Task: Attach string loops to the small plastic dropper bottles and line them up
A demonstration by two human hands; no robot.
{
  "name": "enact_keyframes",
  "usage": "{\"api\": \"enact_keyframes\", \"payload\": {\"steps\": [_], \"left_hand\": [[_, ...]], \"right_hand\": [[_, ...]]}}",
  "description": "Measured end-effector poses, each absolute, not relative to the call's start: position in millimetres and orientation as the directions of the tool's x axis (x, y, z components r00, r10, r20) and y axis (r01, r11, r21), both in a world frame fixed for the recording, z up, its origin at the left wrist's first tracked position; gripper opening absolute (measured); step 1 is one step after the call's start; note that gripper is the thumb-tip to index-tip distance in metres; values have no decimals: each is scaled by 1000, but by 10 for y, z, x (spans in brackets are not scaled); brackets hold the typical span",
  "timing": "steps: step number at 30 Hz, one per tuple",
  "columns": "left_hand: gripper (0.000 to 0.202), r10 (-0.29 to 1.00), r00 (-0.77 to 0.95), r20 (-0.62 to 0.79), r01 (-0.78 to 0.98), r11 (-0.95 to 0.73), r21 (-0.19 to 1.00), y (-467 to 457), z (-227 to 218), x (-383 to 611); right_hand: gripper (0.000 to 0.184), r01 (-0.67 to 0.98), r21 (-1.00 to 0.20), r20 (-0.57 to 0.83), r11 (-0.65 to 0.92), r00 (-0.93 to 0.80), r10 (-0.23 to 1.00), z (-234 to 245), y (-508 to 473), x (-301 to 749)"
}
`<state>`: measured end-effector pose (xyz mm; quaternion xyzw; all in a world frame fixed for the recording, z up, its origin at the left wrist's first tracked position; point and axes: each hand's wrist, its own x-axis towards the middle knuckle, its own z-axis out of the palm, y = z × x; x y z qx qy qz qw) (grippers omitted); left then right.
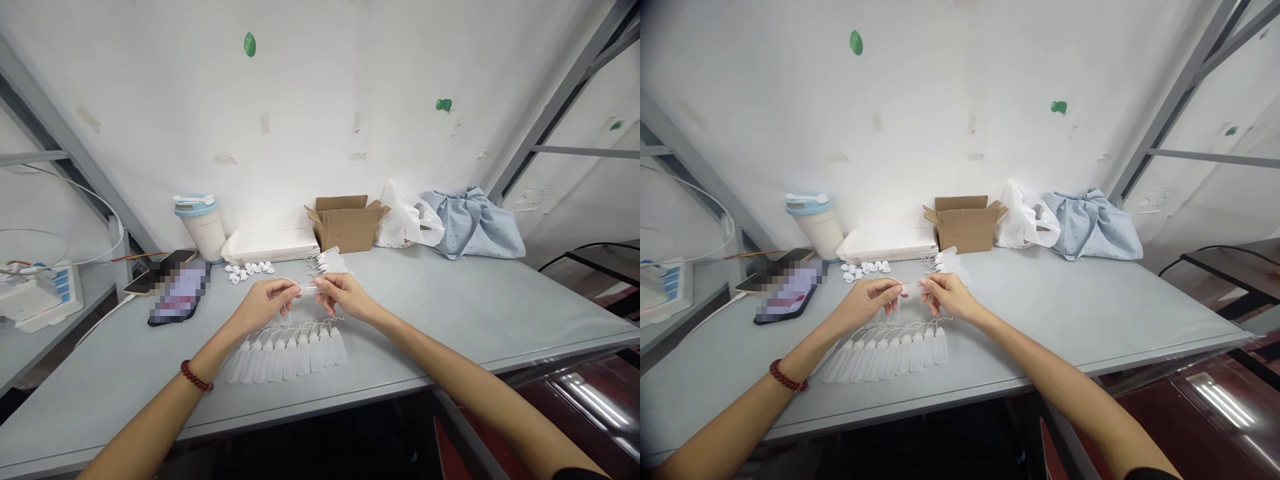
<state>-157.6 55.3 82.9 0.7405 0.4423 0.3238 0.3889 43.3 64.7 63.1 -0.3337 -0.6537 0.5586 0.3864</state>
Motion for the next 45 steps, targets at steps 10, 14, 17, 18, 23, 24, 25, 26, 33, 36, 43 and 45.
{"api": "enact_keyframes", "payload": {"steps": [10, 14, 17, 18, 23, 24, 25, 26, 33, 36, 43, 45], "left_hand": [[27, 897, 427, 115, 416, -308, 856, 523, 838, -1616], [27, 903, 400, 159, 410, -332, 850, 533, 819, -1615], [27, 898, 418, 139, 412, -323, 852, 534, 836, -1615], [29, 892, 436, 120, 423, -320, 847, 532, 846, -1615], [33, 875, 479, 69, 457, -316, 831, 509, 861, -1621], [29, 879, 470, 77, 448, -313, 838, 503, 855, -1621], [27, 884, 459, 90, 438, -313, 843, 499, 846, -1620], [25, 888, 446, 108, 431, -320, 844, 495, 837, -1617], [28, 891, 414, 189, 450, -380, 808, 501, 832, -1586], [37, 884, 454, 111, 469, -343, 814, 509, 846, -1589], [43, 865, 501, -34, 464, -235, 854, 495, 862, -1590], [41, 854, 518, -50, 450, -222, 865, 486, 868, -1584]], "right_hand": [[42, 84, -983, 100, 162, -491, 865, 676, 606, 428], [41, 63, -986, 104, 152, -480, 871, 658, 614, 419], [39, 5, -989, 130, 149, -457, 880, 646, 623, 419], [39, -3, -988, 138, 153, -454, 880, 645, 624, 421], [37, 19, -985, 141, 170, -469, 872, 642, 622, 436], [37, 23, -986, 138, 168, -468, 873, 639, 622, 438], [37, 27, -986, 135, 167, -466, 874, 634, 624, 440], [37, 32, -985, 133, 167, -463, 876, 629, 626, 441], [40, 5, -988, 134, 152, -437, 889, 625, 651, 438], [42, -18, -991, 130, 136, -442, 888, 622, 650, 435], [32, 111, -933, 288, 341, -334, 897, 597, 602, 406], [28, 149, -906, 339, 395, -302, 891, 595, 593, 404]]}}
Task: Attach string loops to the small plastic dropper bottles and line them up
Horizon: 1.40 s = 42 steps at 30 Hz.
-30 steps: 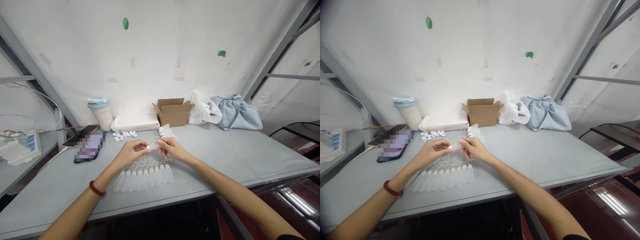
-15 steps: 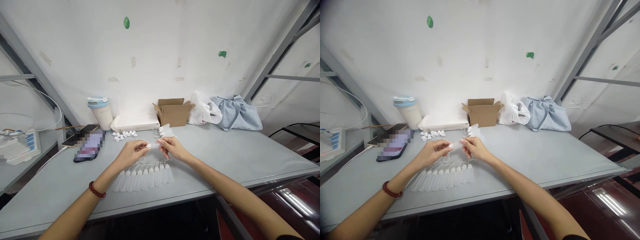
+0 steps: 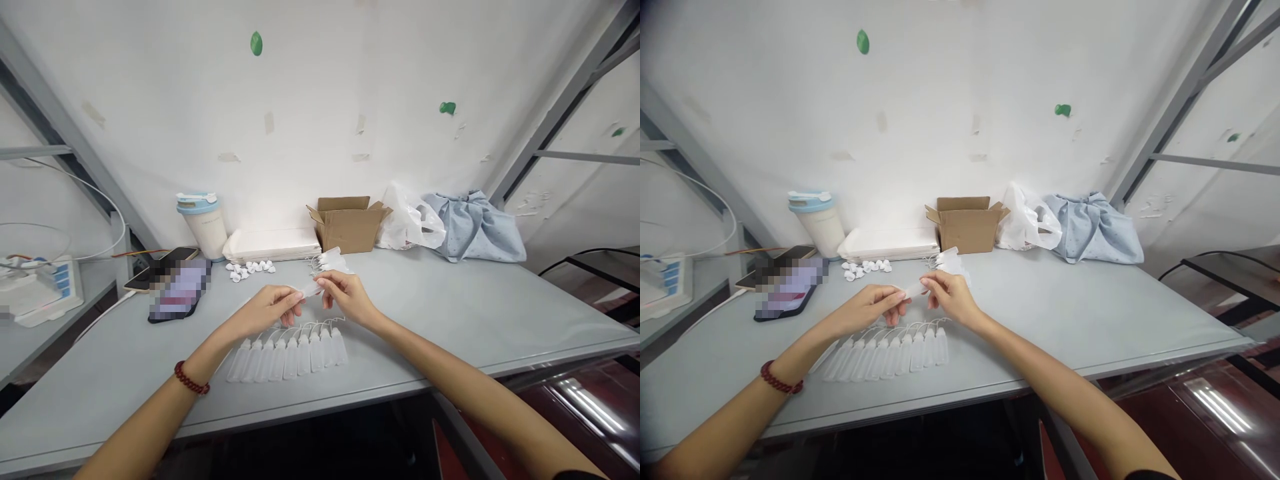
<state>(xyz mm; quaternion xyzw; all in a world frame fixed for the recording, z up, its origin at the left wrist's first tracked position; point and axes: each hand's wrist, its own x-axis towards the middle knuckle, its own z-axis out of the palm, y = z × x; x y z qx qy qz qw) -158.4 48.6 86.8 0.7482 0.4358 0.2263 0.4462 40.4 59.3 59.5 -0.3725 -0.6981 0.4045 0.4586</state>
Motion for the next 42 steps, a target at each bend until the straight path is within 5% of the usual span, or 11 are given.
{"api": "enact_keyframes", "payload": {"steps": [12, 23, 33, 42], "left_hand": [[40, 876, 482, 25, 353, -220, 910, 484, 883, -1586], [25, 849, 443, 288, 496, -500, 710, 414, 856, -1527], [40, 854, 510, 100, 445, -362, 819, 410, 887, -1522], [32, 716, 567, 408, 591, -698, 404, 396, 781, -1502]], "right_hand": [[25, 427, -586, 582, 689, -370, 724, 552, 588, 402], [29, 364, -742, 452, 563, -349, 821, 656, 563, 411], [31, 377, -582, 608, 721, -387, 693, 567, 562, 381], [43, 318, -827, 321, 464, -411, 853, 601, 564, 384]]}}
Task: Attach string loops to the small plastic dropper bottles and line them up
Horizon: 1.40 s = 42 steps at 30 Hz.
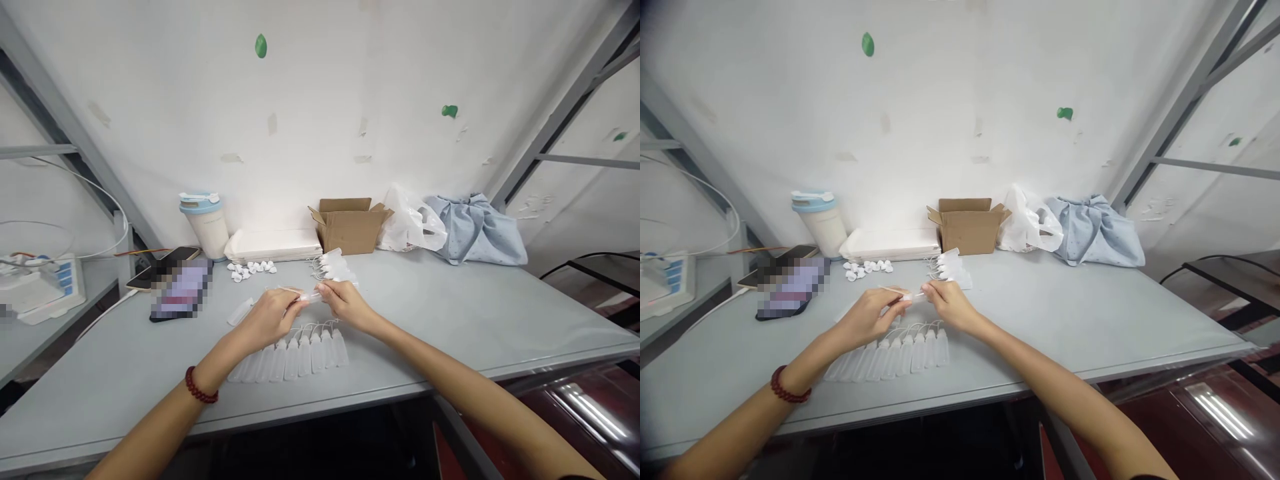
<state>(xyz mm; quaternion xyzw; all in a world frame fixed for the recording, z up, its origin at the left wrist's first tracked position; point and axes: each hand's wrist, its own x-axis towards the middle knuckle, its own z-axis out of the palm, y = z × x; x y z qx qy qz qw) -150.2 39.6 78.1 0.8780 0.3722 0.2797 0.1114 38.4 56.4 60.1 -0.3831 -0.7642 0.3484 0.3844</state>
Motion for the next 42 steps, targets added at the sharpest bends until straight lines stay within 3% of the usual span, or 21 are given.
{"api": "enact_keyframes", "payload": {"steps": [3, 7, 11, 14, 18, 22, 27, 35, 42], "left_hand": [[30, 685, 595, 420, 581, -728, 365, 417, 732, -1511], [26, 739, 557, 380, 590, -674, 445, 462, 762, -1541], [29, 818, 407, 407, 678, -569, 466, 639, 739, -1672], [35, 864, 313, 395, 808, -461, 367, 849, 630, -1834], [39, 902, 369, 224, 881, -417, 225, 1076, 488, -2026], [43, 912, 386, 140, 890, -408, 205, 1163, 432, -2100], [43, 893, 427, 140, 870, -448, 205, 1156, 416, -2075], [43, 902, 412, 129, 877, -431, 211, 1133, 420, -2043], [43, 880, 457, 131, 838, -475, 266, 1112, 417, -2025]], "right_hand": [[45, 268, -899, 203, 347, -448, 871, 580, 599, 397], [46, 218, -947, 107, 234, -474, 874, 581, 654, 421], [45, 289, -888, 259, 357, -327, 909, 639, 742, 507], [39, 413, -814, 381, 409, -152, 912, 666, 855, 610], [27, 534, -727, 503, 431, -13, 864, 620, 1024, 723], [18, 648, -611, 544, 455, -74, 836, 518, 1136, 779], [12, 699, -478, 632, 532, -147, 761, 444, 1215, 821], [16, 629, -524, 621, 575, -180, 763, 353, 1328, 818], [17, 663, -477, 648, 577, -178, 741, 413, 1297, 883]]}}
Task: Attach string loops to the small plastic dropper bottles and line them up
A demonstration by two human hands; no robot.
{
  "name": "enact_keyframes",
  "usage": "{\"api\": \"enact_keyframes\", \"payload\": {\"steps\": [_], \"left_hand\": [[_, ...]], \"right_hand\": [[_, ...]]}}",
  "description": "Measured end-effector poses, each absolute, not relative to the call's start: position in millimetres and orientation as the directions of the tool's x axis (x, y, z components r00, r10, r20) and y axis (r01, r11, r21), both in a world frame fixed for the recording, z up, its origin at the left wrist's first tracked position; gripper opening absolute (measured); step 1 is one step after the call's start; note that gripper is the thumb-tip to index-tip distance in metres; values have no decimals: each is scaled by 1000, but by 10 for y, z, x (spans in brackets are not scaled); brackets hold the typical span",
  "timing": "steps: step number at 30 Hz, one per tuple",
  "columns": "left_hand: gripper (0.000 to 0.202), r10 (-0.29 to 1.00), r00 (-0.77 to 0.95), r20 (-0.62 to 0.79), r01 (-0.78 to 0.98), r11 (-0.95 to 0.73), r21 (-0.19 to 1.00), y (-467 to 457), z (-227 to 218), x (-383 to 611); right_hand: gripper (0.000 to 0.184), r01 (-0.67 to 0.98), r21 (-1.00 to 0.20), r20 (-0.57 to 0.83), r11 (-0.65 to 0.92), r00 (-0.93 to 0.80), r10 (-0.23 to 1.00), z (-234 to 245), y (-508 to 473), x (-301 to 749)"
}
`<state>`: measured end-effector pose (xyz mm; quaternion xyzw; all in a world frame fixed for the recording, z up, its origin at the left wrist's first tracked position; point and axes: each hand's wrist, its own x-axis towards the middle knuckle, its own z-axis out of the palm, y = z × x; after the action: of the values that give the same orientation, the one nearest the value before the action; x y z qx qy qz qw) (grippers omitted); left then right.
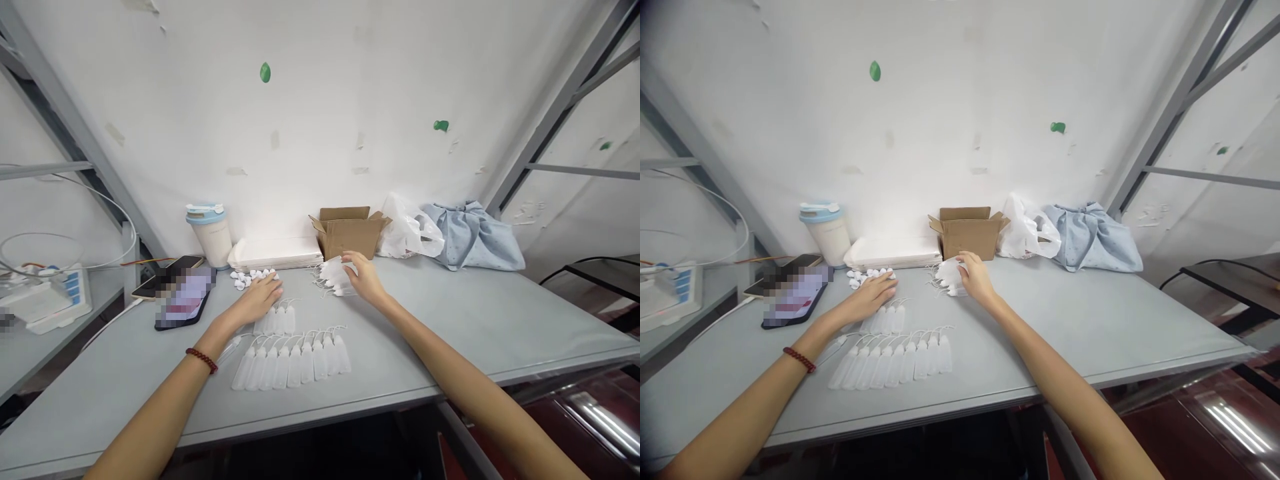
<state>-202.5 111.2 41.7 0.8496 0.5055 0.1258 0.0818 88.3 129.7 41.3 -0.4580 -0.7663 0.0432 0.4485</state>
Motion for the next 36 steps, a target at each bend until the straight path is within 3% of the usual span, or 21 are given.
{"api": "enact_keyframes", "payload": {"steps": [4, 7, 12, 20, 24, 27, 30, 33, 36], "left_hand": [[45, 874, 470, 121, 827, -484, 287, 1090, 450, -2003], [48, 879, 460, 125, 825, -475, 305, 1087, 457, -2000], [54, 895, 432, 113, 847, -446, 289, 1149, 397, -2030], [46, 890, 438, 128, 831, -455, 320, 1134, 420, -2034], [35, 899, 411, 153, 832, -439, 340, 1079, 449, -2042], [32, 903, 395, 170, 830, -430, 355, 1092, 438, -2055], [25, 898, 393, 198, 823, -439, 361, 1115, 440, -2049], [22, 900, 381, 211, 826, -434, 361, 1106, 474, -2023], [22, 908, 360, 217, 833, -417, 364, 1079, 517, -1999]], "right_hand": [[17, 639, -464, 665, 614, -206, 717, 563, 1127, 859], [22, 625, -372, 647, 686, -356, 675, 596, 1016, 774], [23, 619, -157, 414, 769, -666, 621, 505, 936, 629], [20, 616, -75, 380, 784, -709, 593, 450, 907, 577], [18, 590, -172, 484, 789, -647, 589, 511, 846, 564], [19, 563, -366, 430, 740, -603, 672, 664, 731, 569], [31, 554, -593, 113, 585, -661, 742, 858, 596, 602], [42, 493, -774, -247, 397, -813, 528, 994, 501, 642], [46, 550, -790, -477, 270, -829, 292, 1027, 475, 666]]}}
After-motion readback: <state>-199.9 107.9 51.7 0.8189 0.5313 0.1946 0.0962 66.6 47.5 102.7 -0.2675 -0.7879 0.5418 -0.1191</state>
